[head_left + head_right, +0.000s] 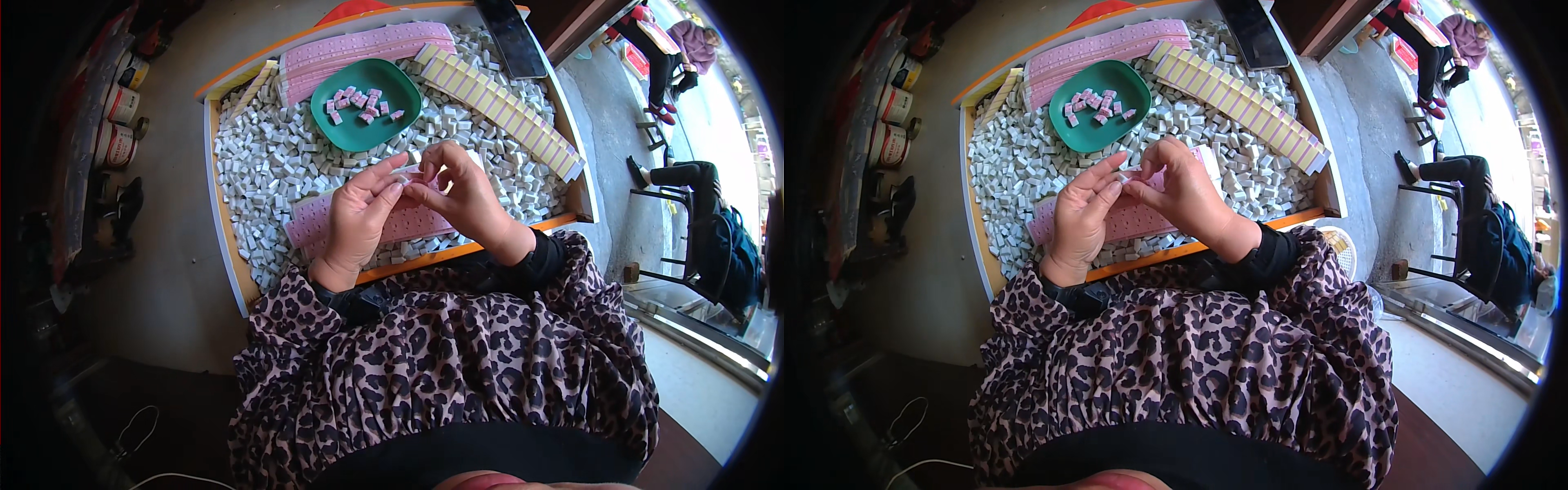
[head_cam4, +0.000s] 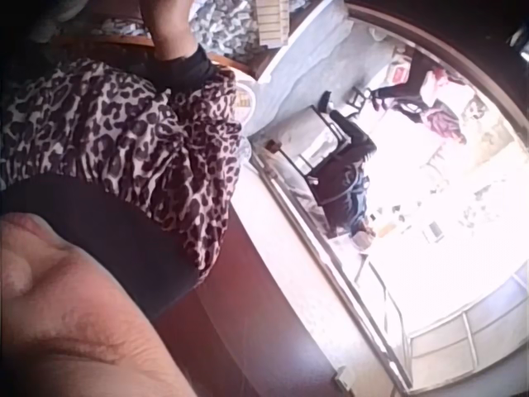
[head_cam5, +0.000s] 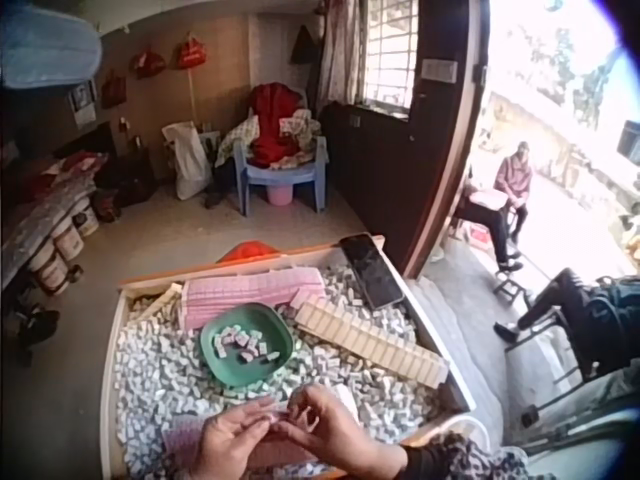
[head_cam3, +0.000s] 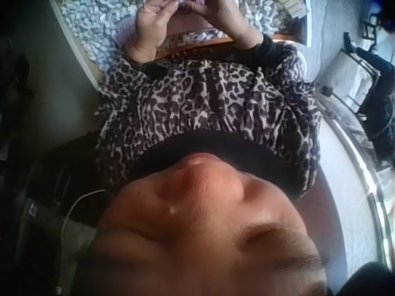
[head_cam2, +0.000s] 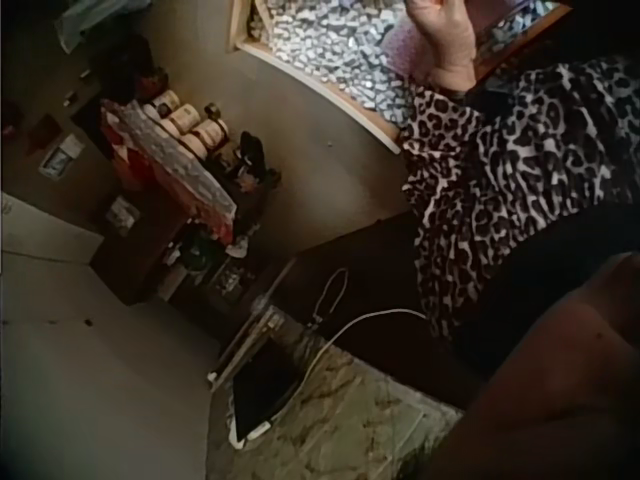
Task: Assembling small shoe components by joining a pink part with a white component and placing the finished item in a green collection bowl.
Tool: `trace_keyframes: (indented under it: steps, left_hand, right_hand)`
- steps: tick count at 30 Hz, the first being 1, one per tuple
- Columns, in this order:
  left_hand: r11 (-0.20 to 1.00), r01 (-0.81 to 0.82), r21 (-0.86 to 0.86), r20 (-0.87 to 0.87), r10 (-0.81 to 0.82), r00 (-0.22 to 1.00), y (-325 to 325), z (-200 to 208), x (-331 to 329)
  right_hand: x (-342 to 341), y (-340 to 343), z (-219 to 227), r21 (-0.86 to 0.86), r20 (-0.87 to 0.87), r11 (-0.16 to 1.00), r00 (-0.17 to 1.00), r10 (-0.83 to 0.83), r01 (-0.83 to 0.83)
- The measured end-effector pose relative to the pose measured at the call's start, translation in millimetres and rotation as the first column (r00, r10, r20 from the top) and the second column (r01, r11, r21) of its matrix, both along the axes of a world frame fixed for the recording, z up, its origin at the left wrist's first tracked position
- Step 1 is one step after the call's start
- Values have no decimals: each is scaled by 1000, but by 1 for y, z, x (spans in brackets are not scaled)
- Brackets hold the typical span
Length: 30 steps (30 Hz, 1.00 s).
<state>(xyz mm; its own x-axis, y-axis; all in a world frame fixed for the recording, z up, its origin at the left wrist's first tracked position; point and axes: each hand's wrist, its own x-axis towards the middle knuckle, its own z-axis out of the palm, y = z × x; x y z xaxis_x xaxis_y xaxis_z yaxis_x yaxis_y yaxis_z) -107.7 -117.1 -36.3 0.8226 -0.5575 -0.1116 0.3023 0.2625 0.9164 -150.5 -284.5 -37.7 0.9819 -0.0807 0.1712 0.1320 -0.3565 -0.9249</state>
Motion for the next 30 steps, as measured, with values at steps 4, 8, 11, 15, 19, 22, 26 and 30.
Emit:
trace_keyframes:
  steps: [4,8,11,15,19,22,26,30]
  left_hand:
    - [995,86,-49,-43,-88,995,2,6,0]
    - [957,199,-213,-162,-235,958,6,8,2]
    - [950,241,-199,-201,-281,939,6,15,2]
    - [912,323,-252,-166,-369,914,6,13,3]
    - [886,373,-277,-103,-413,905,1,12,-3]
    - [891,408,-201,-57,-426,903,-1,13,-4]
    - [930,360,-77,105,-352,930,-8,9,4]
    - [980,-98,172,608,-27,793,-13,17,43]
  right_hand:
    - [0,1,-1,-130,141,991,990,9,9]
    - [-1,5,-2,-92,153,996,988,25,-11]
    - [-2,5,-1,-49,134,999,991,25,-19]
    - [-3,4,2,-63,116,998,993,22,-14]
    - [-4,6,4,-158,102,987,994,47,-30]
    - [-2,8,5,-221,113,975,992,59,-33]
    - [-2,0,-2,-349,188,937,981,53,16]
    - [-1,-6,-5,-176,205,975,974,-98,136]
